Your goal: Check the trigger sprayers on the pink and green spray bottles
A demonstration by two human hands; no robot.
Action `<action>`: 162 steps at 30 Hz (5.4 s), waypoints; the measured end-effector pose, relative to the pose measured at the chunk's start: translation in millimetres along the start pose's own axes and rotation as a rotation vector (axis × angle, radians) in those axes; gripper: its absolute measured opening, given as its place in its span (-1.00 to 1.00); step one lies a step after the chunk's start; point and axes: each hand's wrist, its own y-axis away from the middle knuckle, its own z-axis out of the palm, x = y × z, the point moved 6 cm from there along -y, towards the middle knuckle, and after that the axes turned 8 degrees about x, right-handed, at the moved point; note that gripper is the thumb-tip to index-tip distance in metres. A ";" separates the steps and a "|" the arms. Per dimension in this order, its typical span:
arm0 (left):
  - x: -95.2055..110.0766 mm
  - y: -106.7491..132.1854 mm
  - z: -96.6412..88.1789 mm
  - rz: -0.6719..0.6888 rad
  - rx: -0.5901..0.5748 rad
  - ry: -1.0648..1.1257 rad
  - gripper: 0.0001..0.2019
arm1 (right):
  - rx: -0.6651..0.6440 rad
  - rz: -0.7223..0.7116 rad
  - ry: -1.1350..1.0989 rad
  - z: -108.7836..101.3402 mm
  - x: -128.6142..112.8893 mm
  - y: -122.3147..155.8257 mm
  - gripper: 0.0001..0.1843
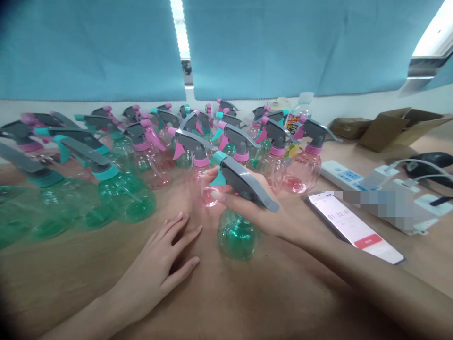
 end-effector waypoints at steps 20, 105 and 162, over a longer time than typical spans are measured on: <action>0.7 -0.5 -0.2 0.005 -0.022 -0.016 -0.54 | 0.000 0.070 0.007 0.3 -8.1 5.6 -0.74; 0.4 0.0 0.0 0.008 -0.020 -0.013 -0.53 | -0.029 -0.079 0.018 -1.1 -4.0 0.9 -0.63; -4.4 3.5 4.5 0.011 0.048 0.016 -0.53 | -0.205 -0.091 0.019 18.6 -9.9 21.6 -0.78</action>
